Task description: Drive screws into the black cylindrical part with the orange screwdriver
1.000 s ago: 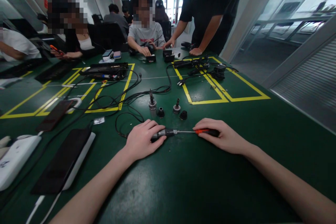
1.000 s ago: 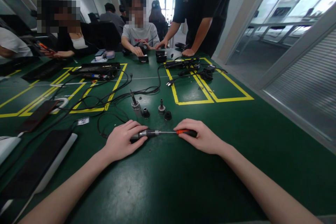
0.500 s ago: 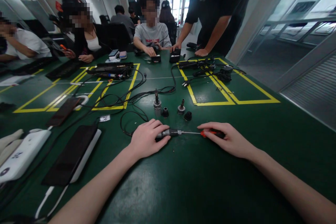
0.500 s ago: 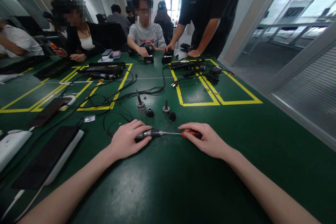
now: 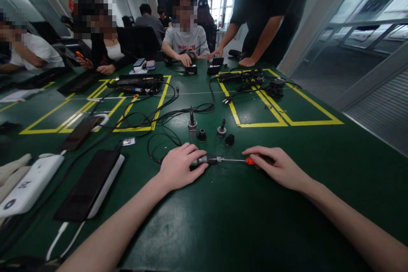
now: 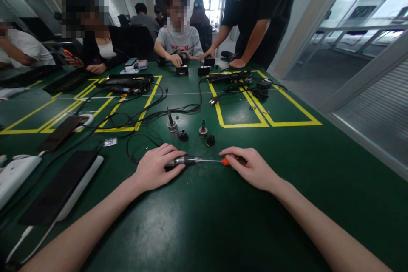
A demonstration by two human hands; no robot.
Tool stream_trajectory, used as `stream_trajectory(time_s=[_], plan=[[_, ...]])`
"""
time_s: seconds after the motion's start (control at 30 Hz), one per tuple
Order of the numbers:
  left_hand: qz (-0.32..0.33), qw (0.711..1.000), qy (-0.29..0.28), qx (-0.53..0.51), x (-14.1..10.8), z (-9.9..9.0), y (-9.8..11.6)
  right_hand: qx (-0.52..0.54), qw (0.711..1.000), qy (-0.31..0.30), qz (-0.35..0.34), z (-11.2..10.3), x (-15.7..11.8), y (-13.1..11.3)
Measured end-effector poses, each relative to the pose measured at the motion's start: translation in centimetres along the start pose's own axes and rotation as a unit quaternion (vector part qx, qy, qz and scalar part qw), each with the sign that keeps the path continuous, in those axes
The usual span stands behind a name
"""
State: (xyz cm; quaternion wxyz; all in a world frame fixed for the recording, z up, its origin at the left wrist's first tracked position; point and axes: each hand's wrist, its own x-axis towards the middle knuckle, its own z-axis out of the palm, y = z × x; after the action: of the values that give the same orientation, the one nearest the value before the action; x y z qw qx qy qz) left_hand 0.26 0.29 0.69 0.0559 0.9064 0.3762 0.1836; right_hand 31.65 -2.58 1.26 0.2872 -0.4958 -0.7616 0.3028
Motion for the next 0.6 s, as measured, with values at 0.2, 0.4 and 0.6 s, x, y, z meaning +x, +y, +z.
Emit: stream_trajectory(time_s=[0.2,0.4,0.6], plan=[[0.001,1.0,0.002,-0.002,-0.01,0.0,-0.17,0.099,0.994,0.021,0.027,-0.13,-0.01,-0.35],[0.003,1.0,0.004,-0.003,-0.06,-0.06,-0.17,0.138,0.987,0.067,0.055,-0.25,-0.01,-0.06],[0.003,1.0,0.005,-0.006,-0.01,0.02,-0.21,0.143,0.985,0.08,0.056,-0.06,0.11,0.13]])
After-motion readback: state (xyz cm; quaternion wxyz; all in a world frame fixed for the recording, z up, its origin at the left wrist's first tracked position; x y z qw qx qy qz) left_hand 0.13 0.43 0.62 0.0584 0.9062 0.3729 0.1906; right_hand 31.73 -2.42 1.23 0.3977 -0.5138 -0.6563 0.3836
